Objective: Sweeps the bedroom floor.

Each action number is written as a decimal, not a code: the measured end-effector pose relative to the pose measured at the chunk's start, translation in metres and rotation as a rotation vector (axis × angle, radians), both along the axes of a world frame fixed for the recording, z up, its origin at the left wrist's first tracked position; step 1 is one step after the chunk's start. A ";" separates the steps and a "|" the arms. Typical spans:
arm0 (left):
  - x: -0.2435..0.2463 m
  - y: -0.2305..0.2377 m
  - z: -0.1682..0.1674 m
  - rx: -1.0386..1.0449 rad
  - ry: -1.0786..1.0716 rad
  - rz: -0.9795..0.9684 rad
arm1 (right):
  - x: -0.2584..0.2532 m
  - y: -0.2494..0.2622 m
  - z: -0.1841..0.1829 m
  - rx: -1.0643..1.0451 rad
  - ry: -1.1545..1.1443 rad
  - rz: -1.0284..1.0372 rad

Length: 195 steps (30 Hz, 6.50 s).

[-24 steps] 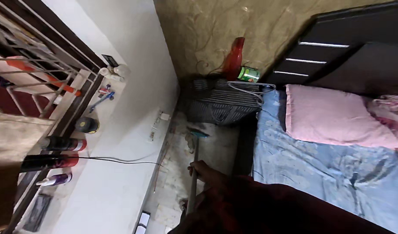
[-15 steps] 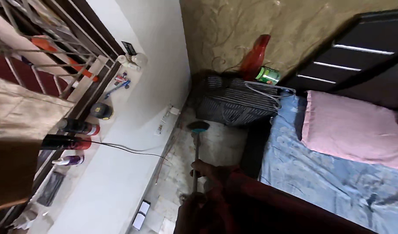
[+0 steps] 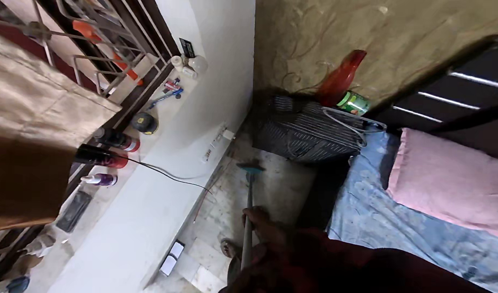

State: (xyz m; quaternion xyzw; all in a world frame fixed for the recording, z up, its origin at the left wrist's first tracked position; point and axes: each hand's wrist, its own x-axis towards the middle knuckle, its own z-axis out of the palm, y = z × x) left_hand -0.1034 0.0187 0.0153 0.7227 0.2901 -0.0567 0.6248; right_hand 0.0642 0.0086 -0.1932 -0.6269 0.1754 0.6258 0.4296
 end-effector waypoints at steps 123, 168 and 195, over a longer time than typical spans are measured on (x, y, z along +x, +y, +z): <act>-0.152 -0.153 -0.070 0.074 0.183 -0.095 | -0.164 -0.191 -0.054 -0.028 -0.057 0.621; -0.339 -0.102 -0.174 -0.080 -0.118 0.679 | -0.337 -0.055 -0.049 0.049 -0.052 0.145; -0.488 -0.150 -0.138 -0.189 -0.120 1.199 | -0.546 -0.005 -0.051 0.007 -0.062 1.166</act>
